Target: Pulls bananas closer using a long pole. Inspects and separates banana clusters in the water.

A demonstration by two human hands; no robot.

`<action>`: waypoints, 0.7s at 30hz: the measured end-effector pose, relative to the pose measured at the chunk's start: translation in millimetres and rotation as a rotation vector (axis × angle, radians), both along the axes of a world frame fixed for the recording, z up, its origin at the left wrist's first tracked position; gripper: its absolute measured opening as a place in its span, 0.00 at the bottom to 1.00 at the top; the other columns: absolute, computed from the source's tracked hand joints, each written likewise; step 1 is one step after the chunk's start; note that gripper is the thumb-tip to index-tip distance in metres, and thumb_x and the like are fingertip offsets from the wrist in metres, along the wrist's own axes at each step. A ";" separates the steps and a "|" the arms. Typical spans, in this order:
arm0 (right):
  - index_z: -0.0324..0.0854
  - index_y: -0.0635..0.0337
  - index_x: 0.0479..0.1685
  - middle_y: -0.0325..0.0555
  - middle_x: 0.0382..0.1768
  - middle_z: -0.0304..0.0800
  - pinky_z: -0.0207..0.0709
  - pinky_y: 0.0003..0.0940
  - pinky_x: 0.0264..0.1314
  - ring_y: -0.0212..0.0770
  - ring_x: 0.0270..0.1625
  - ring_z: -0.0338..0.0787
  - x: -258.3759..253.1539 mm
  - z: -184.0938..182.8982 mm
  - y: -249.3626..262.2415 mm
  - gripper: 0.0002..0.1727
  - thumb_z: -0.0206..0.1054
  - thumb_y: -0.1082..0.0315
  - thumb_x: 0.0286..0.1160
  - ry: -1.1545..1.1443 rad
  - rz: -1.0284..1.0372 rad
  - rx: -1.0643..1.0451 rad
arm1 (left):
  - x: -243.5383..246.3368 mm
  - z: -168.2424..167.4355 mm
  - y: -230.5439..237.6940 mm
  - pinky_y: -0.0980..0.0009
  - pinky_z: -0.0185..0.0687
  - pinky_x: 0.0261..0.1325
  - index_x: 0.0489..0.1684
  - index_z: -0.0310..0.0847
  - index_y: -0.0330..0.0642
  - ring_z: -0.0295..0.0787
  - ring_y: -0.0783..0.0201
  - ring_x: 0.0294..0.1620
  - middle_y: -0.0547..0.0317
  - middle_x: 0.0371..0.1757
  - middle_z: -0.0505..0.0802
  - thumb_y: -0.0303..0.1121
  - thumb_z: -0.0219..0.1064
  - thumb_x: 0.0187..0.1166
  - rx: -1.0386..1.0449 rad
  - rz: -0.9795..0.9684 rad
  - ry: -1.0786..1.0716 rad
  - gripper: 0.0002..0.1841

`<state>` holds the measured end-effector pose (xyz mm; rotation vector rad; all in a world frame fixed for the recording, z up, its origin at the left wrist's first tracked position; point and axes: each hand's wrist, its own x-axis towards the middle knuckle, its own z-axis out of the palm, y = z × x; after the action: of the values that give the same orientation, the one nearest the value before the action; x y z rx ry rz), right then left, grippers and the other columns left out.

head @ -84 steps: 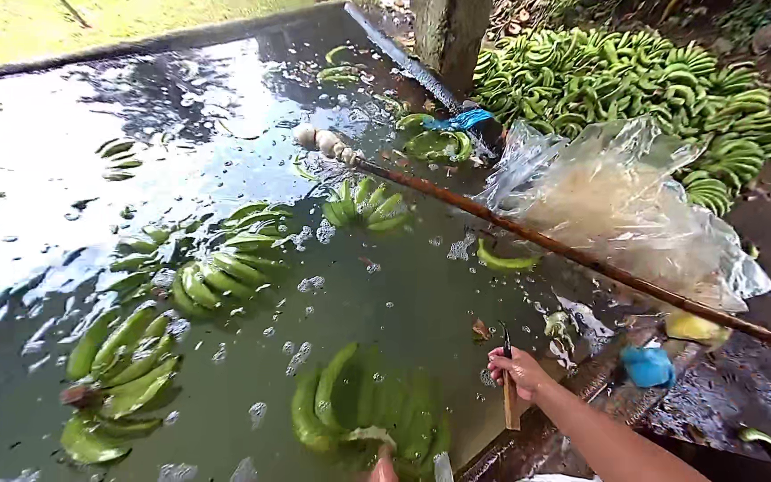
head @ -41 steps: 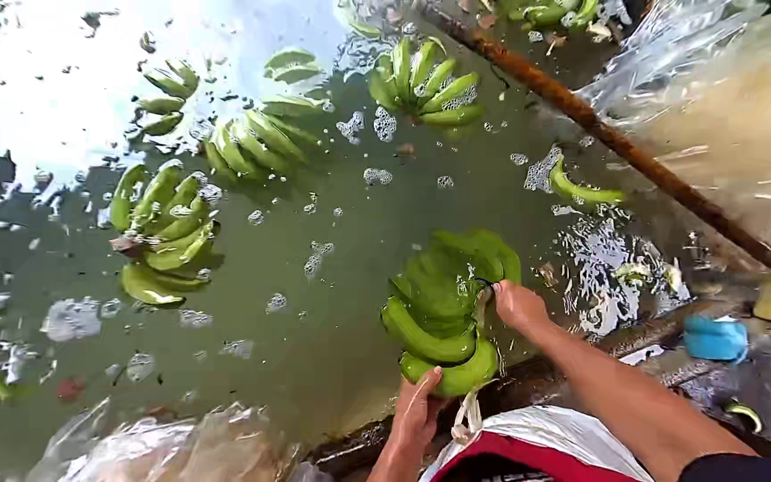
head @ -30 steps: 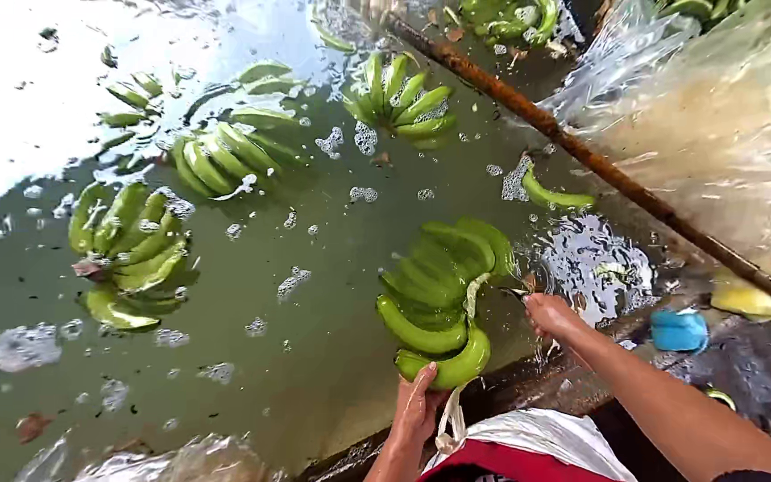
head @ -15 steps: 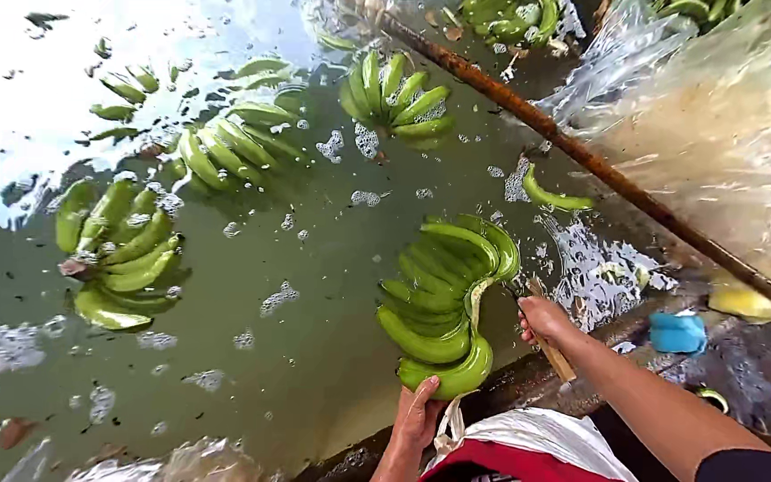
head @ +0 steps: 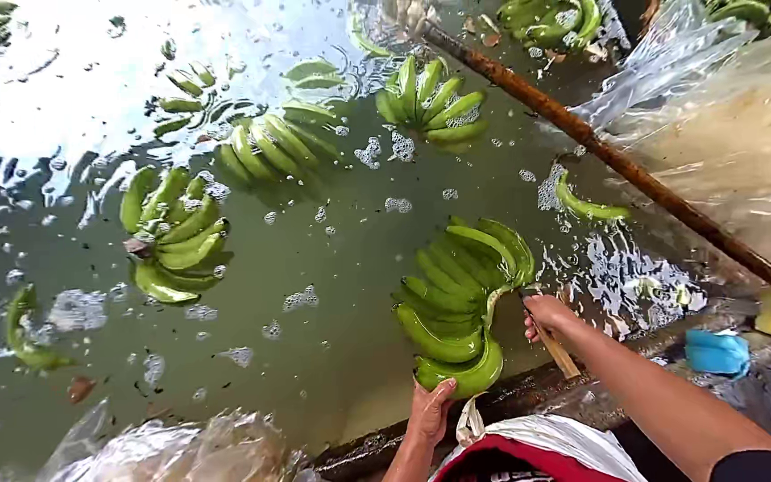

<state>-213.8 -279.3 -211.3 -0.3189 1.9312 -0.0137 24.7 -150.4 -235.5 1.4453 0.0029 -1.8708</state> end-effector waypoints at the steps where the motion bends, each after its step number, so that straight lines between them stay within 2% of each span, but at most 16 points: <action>1: 0.71 0.67 0.60 0.44 0.27 0.76 0.82 0.31 0.27 0.35 0.19 0.81 0.4 0.1 0.8 0.23 0.41 0.55 0.99 -0.007 -0.014 0.001 | 1.9 -0.3 0.5 0.60 0.91 0.53 0.82 0.50 0.32 0.92 0.57 0.49 0.43 0.56 0.87 0.16 0.66 0.69 -0.004 -0.006 0.000 0.39; 7: 0.72 0.64 0.52 0.43 0.24 0.76 0.84 0.31 0.24 0.36 0.17 0.81 5.9 3.9 19.8 0.19 0.45 0.56 0.98 -0.115 -0.277 -0.069 | 12.6 -3.6 2.0 0.62 0.91 0.53 0.77 0.55 0.33 0.93 0.61 0.47 0.48 0.52 0.90 0.17 0.64 0.69 -0.010 -0.025 0.009 0.34; 12: 0.71 0.65 0.54 0.43 0.24 0.77 0.84 0.31 0.24 0.36 0.17 0.82 11.4 1.8 21.9 0.19 0.46 0.56 0.98 -0.127 -0.253 -0.098 | 17.0 -6.3 2.4 0.63 0.91 0.53 0.73 0.59 0.32 0.93 0.62 0.47 0.50 0.50 0.91 0.18 0.62 0.70 -0.009 -0.039 0.022 0.29; 17: 0.71 0.65 0.54 0.43 0.24 0.77 0.84 0.32 0.24 0.36 0.17 0.82 19.4 -0.4 7.7 0.19 0.44 0.56 0.98 -0.170 -0.216 -0.088 | 20.6 -5.8 1.4 0.64 0.91 0.52 0.73 0.59 0.32 0.93 0.63 0.45 0.50 0.48 0.91 0.18 0.62 0.70 -0.008 -0.043 0.012 0.28; 19: 0.70 0.64 0.59 0.44 0.26 0.76 0.81 0.31 0.24 0.36 0.18 0.80 20.2 -6.9 1.8 0.19 0.43 0.56 0.99 -0.138 -0.163 -0.070 | 19.6 -3.0 -0.6 0.63 0.90 0.52 0.76 0.57 0.31 0.92 0.61 0.47 0.48 0.51 0.89 0.16 0.62 0.72 -0.001 -0.070 -0.027 0.30; 21: 0.69 0.65 0.69 0.45 0.33 0.75 0.77 0.30 0.27 0.35 0.22 0.78 24.0 -14.6 -4.0 0.21 0.41 0.57 0.99 -0.057 -0.039 -0.067 | 14.2 2.7 -4.8 0.62 0.90 0.53 0.83 0.50 0.31 0.91 0.59 0.50 0.42 0.57 0.87 0.14 0.64 0.72 0.014 -0.101 -0.085 0.37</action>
<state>-189.8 -283.3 -225.9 -0.3218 1.8826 -0.1119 38.9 -155.2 -232.8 1.5597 -0.0997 -1.8916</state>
